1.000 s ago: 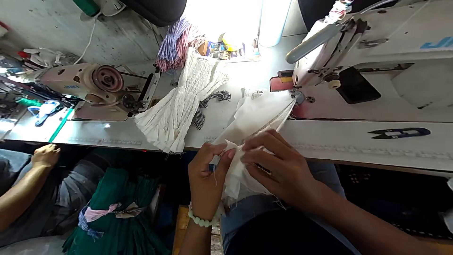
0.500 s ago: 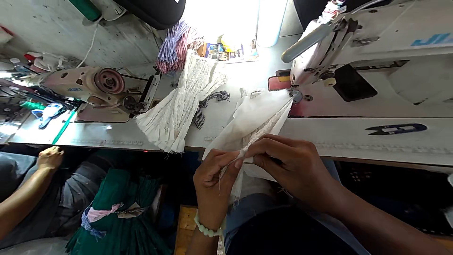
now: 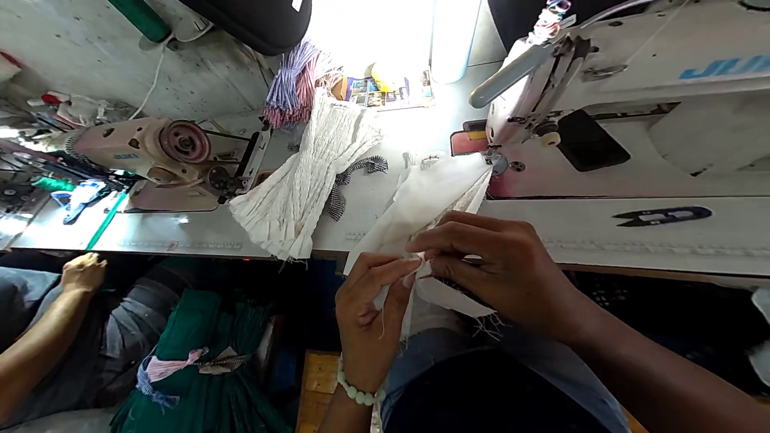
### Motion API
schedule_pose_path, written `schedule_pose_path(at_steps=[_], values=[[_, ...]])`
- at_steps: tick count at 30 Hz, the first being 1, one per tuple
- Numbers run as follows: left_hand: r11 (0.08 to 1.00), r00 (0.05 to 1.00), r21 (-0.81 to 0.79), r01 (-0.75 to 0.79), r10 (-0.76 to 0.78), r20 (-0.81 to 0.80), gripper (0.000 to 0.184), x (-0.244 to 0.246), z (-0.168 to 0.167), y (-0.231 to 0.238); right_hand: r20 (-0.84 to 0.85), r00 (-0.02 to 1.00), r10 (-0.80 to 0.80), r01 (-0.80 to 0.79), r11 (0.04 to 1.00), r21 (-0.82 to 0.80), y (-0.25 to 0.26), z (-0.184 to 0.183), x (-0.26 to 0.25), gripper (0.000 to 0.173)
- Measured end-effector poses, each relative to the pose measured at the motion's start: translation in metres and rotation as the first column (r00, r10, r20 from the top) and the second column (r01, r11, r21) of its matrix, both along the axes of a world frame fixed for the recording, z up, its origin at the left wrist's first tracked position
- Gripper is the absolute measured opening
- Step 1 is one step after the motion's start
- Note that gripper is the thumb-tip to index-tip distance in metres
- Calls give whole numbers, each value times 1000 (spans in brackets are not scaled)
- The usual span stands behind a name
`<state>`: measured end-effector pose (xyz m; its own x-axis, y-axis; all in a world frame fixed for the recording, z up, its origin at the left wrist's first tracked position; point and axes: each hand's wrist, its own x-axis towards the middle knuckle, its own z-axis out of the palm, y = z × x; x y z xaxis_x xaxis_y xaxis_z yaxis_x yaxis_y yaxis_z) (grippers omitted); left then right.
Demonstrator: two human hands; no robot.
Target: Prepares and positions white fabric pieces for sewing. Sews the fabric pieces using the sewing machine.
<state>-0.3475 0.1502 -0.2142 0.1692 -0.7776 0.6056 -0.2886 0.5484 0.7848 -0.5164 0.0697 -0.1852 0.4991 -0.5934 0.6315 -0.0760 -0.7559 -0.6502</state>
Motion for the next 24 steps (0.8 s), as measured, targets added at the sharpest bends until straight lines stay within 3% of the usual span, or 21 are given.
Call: schedule_pose_path(at_steps=[5,9,11,14,17,19,22,24], values=[[999,1000,-32,7,-6,22,19,-4,-5,2,42,997,62,-65,996,60,-2,-3,-4,14],[991,987,-26,-133,135,85,35,-22,-15,5,66,998,-19,20,1000,-15,6,-4,-4,14],[976,968,-35,-213,216,128,25,-26,-18,4,54,998,-26,29,998,-56,9,-5,-7,14],[975,953,-98,-201,218,212,10,-19,-19,3,-15,999,-44,41,990,-132,13,-7,-18,15],[983,942,-164,-76,125,311,7,-15,-25,9,-89,995,-37,10,957,-289,23,-9,-34,14],[984,931,-155,91,-29,364,10,-14,-32,18,-162,987,6,-67,925,-375,37,-14,-46,11],[932,890,9,363,-349,294,21,-7,-52,32,-279,955,96,-196,915,-354,56,-35,-63,12],[943,912,89,320,-333,240,34,1,-68,34,-303,940,159,-251,922,-296,62,-57,-71,15]])
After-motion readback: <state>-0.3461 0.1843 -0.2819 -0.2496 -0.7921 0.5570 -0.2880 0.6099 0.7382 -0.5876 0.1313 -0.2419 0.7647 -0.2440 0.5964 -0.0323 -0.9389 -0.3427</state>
